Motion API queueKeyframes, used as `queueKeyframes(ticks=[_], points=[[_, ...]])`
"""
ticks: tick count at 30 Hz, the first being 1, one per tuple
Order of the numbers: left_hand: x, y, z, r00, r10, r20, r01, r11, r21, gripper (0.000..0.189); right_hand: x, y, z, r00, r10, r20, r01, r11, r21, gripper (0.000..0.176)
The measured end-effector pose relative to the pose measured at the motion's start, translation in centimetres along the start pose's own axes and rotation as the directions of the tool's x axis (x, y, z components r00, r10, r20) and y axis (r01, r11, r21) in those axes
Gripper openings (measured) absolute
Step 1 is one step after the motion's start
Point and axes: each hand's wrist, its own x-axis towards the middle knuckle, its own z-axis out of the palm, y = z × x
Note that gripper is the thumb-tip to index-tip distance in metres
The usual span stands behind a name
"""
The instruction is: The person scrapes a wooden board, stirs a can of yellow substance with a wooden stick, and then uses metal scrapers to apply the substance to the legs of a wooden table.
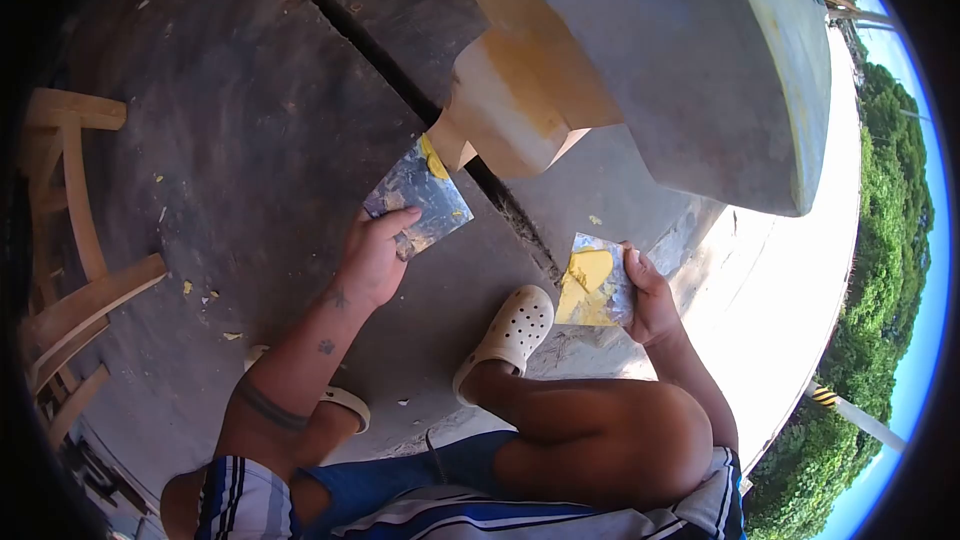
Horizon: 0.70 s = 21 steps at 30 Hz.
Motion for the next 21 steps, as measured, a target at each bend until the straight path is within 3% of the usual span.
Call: queueKeyframes(ticks=[4,8,11,12,15,16,17,19,21], points=[[1.8,-2.9,1.4,0.991,0.057,-0.122,-0.081,0.978,-0.192,0.048,-0.4,-5.0,-0.4,0.994,-0.053,0.097,0.061,0.995,-0.084,0.027],[1.7,-1.8,4.1,0.98,0.081,-0.181,-0.117,0.973,-0.198,0.052,-0.6,-9.0,1.9,0.994,-0.051,0.101,0.08,0.947,-0.311,0.025],[2.6,-1.4,4.4,0.977,0.133,-0.169,-0.164,0.969,-0.183,0.04,-0.5,-11.2,3.8,0.988,-0.029,0.149,0.087,0.914,-0.396,0.025],[3.3,-1.2,4.2,0.974,0.191,-0.124,-0.208,0.967,-0.147,0.053,-0.4,-11.4,4.4,0.986,-0.028,0.166,0.095,0.907,-0.409,0.025],[3.3,-2.0,6.4,0.97,0.194,-0.144,-0.181,0.978,0.101,0.053,-0.8,-11.0,5.4,0.992,0.011,0.129,0.042,0.914,-0.404,0.025],[1.9,-2.4,7.3,0.863,0.496,-0.094,-0.416,0.803,0.427,0.056,-0.9,-10.6,5.5,0.993,0.01,0.121,0.037,0.924,-0.38,0.023],[0.1,-2.8,8.0,0.808,0.589,-0.013,-0.534,0.741,0.407,0.061,-1.1,-10.4,5.8,0.991,0.047,0.122,0.006,0.916,-0.401,0.023],[-2.7,-3.4,7.9,0.766,0.638,0.082,-0.618,0.695,0.367,0.049,-0.9,-9.8,6.4,0.947,0.183,0.265,-0.08,0.931,-0.357,0.025],[-1.9,-3.1,6.1,0.815,0.578,-0.034,-0.54,0.781,0.314,0.047,-1.2,-8.9,6.3,0.967,0.111,0.231,-0.036,0.951,-0.308,0.024]])
